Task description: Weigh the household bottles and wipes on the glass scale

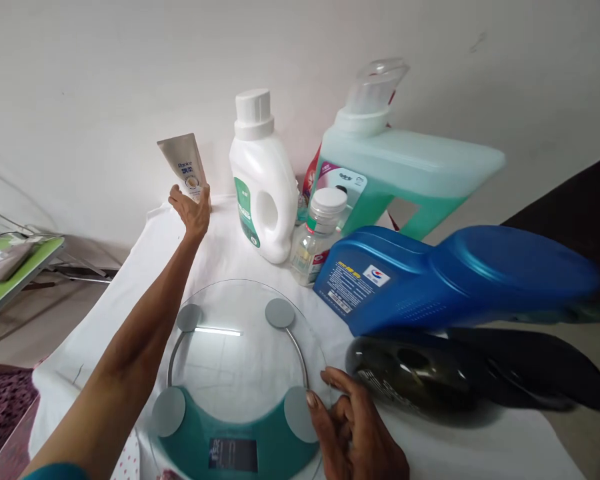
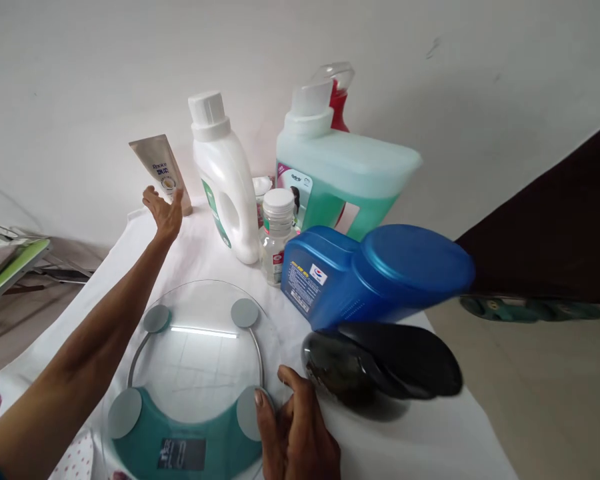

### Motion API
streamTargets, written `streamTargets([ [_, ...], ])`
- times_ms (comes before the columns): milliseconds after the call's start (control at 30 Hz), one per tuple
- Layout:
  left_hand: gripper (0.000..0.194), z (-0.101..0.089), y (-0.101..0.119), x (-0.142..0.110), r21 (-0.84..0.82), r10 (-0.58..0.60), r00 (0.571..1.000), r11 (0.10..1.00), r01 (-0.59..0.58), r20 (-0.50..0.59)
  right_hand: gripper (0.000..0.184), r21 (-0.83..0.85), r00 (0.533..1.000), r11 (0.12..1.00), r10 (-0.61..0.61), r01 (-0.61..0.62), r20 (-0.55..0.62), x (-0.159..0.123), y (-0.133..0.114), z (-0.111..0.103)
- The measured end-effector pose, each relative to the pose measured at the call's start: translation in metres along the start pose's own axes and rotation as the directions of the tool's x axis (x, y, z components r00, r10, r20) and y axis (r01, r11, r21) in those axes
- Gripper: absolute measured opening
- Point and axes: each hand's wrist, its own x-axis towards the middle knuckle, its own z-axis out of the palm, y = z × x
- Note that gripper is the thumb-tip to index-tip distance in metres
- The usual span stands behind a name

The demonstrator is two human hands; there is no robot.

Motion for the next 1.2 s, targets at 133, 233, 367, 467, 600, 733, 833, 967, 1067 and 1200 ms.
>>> streamTargets([
  [133,0.040,-0.035,0.067,-0.066,-0.294,0.398,0.915,0.869,-0.399,-0.064,0.036,-0.017,0.996,0.996,-0.085,0.085,-0.025,0.003,0.002,0.000],
  [233,0.049,-0.054,0.103,-0.123,-0.413,0.516,0.838,0.813,-0.411,0.181,0.035,-0.040,0.984,0.984,-0.174,0.172,-0.047,0.006,0.001,-0.001],
  [367,0.055,-0.053,0.107,-0.164,-0.303,0.402,0.821,0.906,-0.294,0.406,0.031,-0.071,0.972,0.971,-0.233,0.230,-0.043,0.008,-0.004,-0.001],
  [467,0.045,-0.037,0.100,-0.166,-0.283,0.327,0.832,0.935,-0.216,0.448,0.029,-0.071,0.967,0.966,-0.251,0.248,-0.047,0.008,-0.005,-0.001],
  [600,0.037,-0.009,0.104,-0.159,-0.400,0.256,0.866,0.914,-0.071,0.431,0.029,-0.075,0.963,0.963,-0.262,0.257,-0.060,0.008,-0.005,0.000],
  [733,0.044,-0.002,0.107,-0.157,-0.483,0.218,0.887,0.876,0.006,0.406,0.028,-0.068,0.963,0.964,-0.260,0.255,-0.071,0.008,-0.005,0.000],
  [833,0.053,-0.020,0.099,-0.152,-0.472,0.199,0.911,0.881,-0.006,0.360,0.026,-0.075,0.958,0.960,-0.276,0.270,-0.078,0.008,-0.005,0.000],
  [967,0.056,-0.049,0.087,-0.137,-0.431,0.102,0.961,0.902,0.019,0.256,0.026,-0.097,0.950,0.951,-0.302,0.294,-0.085,0.008,-0.004,0.002],
  [1067,0.057,-0.061,0.080,-0.127,-0.409,0.026,0.977,0.910,0.065,0.214,0.028,-0.102,0.953,0.954,-0.290,0.281,-0.085,0.008,-0.003,0.001],
  [1200,0.058,-0.074,0.072,-0.116,-0.422,0.029,0.988,0.906,0.039,0.155,0.030,-0.103,0.958,0.957,-0.279,0.272,-0.064,0.008,-0.003,0.001],
])
